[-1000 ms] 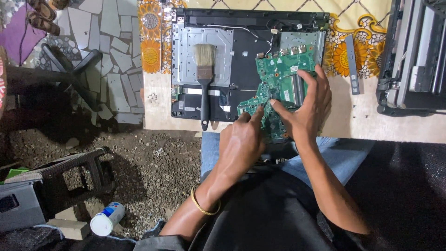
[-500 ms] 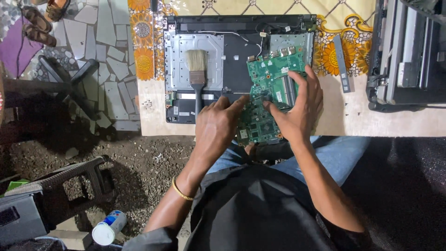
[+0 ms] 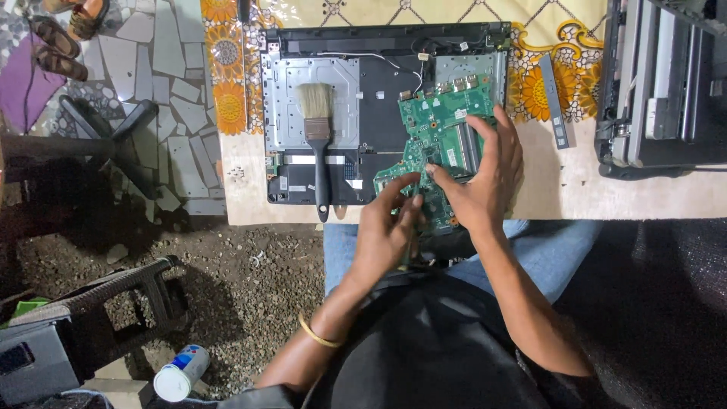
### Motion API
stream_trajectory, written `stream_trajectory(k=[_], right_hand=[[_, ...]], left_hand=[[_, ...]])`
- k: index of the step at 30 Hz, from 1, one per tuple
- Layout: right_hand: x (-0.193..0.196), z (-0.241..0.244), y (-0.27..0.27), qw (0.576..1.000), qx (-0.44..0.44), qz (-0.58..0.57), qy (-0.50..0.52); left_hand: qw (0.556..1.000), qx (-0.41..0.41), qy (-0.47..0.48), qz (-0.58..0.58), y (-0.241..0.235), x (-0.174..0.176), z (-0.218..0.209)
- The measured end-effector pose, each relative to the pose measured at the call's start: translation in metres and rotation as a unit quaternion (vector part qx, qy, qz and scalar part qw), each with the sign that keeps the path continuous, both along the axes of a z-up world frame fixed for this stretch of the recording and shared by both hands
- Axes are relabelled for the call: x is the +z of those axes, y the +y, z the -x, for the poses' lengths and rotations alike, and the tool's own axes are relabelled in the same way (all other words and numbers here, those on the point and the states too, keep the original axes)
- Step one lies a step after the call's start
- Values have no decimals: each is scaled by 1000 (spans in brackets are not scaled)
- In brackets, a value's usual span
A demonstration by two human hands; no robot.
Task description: The person holds a green circuit board over a disassembled electronic device and uses a brush to clean its surface. They move the brush across the board and point at specific components while holding the board steady.
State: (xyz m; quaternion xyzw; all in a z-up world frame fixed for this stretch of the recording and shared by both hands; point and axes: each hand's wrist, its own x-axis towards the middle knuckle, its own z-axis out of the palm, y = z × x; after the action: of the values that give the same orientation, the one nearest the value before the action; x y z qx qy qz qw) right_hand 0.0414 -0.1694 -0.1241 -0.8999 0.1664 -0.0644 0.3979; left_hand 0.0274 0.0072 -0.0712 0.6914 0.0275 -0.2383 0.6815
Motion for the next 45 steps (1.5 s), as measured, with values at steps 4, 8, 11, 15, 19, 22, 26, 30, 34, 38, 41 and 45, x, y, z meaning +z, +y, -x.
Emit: stream_trajectory(k=[4,8,11,15,19,22,26,30,34,38,41,45], right_hand=[[0,3,-2,1000,4,-6,10],[-4,2,-3,1000,3,-4,2],[-2,4,-3,1000,3,-10,5],[1,6,-6,999,25,-21,10],[-2,7,-8,999,28,-15,8],[-1,7,-9,999,38,-12,10],[6,8,-8,999,28,-20,-13],[1,5,-19,999,-31,-3,-31],[-9,-1,-39,998,-37,-41,-41],[9,-4,-33,993,-70,-90,-17],[11,-5,-30,991,-89,-99,-15],[20,18,-20,979,-140,-150,-17]], left_hand=[[997,41,24,52,-14,-11,17],[998,49,26,27,-25,-12,33],[999,39,-3,-23,-28,-2,29],[997,26,-27,-67,-28,1,27],[998,33,7,-46,-34,0,35],[996,35,-19,-76,-33,2,32],[989,68,-76,-106,-25,-2,41],[969,148,-110,-167,4,-41,73],[960,166,-53,-220,28,-87,95],[966,214,53,-133,26,-56,75],[958,257,125,-11,25,-45,66],[954,280,106,13,30,-35,49]])
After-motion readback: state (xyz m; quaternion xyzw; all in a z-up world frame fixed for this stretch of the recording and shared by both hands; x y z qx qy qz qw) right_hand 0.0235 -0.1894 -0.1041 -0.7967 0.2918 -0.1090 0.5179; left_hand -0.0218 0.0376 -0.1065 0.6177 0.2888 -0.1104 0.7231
